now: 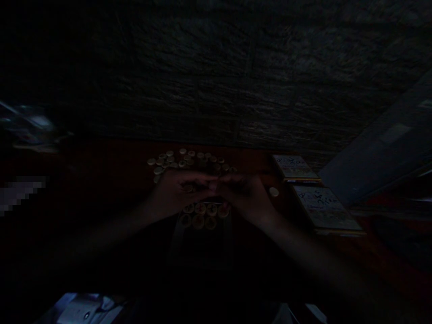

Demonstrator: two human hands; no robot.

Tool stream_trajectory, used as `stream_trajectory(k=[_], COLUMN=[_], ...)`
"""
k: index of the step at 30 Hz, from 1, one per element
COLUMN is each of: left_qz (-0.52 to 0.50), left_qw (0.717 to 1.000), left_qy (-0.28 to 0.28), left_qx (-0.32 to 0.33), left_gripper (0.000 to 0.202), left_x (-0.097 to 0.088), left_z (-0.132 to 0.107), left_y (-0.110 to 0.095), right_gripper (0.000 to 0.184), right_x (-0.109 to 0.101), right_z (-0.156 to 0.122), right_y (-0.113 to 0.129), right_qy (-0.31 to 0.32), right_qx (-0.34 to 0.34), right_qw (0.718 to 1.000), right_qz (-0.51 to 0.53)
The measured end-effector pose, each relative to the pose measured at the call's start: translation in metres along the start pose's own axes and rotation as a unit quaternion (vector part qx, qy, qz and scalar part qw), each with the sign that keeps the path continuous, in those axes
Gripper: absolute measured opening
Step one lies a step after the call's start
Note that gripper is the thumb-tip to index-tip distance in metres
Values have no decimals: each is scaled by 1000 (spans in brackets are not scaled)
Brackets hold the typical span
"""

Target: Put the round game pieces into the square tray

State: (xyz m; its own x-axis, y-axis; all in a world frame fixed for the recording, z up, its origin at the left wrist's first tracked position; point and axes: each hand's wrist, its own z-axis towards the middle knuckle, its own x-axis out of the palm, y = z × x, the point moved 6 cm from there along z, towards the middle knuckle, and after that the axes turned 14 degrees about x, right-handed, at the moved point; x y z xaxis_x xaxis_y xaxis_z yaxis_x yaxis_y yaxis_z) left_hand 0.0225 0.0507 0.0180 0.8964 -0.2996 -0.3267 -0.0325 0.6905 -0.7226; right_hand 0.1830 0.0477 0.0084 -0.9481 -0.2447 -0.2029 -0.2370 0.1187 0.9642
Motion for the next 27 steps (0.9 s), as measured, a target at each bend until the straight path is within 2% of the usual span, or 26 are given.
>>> stream_trajectory(k=[7, 10, 14, 22, 27], left_qz=[47, 63, 59, 46, 22], left_qw=[999, 998, 997, 999, 1000], left_qy=[-12, 2, 25, -17, -23], left_qx=[10, 31, 50, 18, 1], left_gripper=[27, 25, 26, 21, 18], left_x=[-6, -6, -2, -5, -5], left_z=[0, 0, -1, -1, 0], left_y=[1, 1, -2, 0, 7], right_gripper=[33, 33, 25, 25, 22], right_x=[-1, 0, -1, -3, -3], right_z=[-2, -1, -2, -5, -8], right_y=[5, 3, 3, 7, 10], right_qy=[-19, -10, -19, -34, -52], right_qx=[-14, -18, -61, -92, -119], right_qw=[999, 1000, 998, 994, 990], right_qz=[21, 23, -10, -43, -62])
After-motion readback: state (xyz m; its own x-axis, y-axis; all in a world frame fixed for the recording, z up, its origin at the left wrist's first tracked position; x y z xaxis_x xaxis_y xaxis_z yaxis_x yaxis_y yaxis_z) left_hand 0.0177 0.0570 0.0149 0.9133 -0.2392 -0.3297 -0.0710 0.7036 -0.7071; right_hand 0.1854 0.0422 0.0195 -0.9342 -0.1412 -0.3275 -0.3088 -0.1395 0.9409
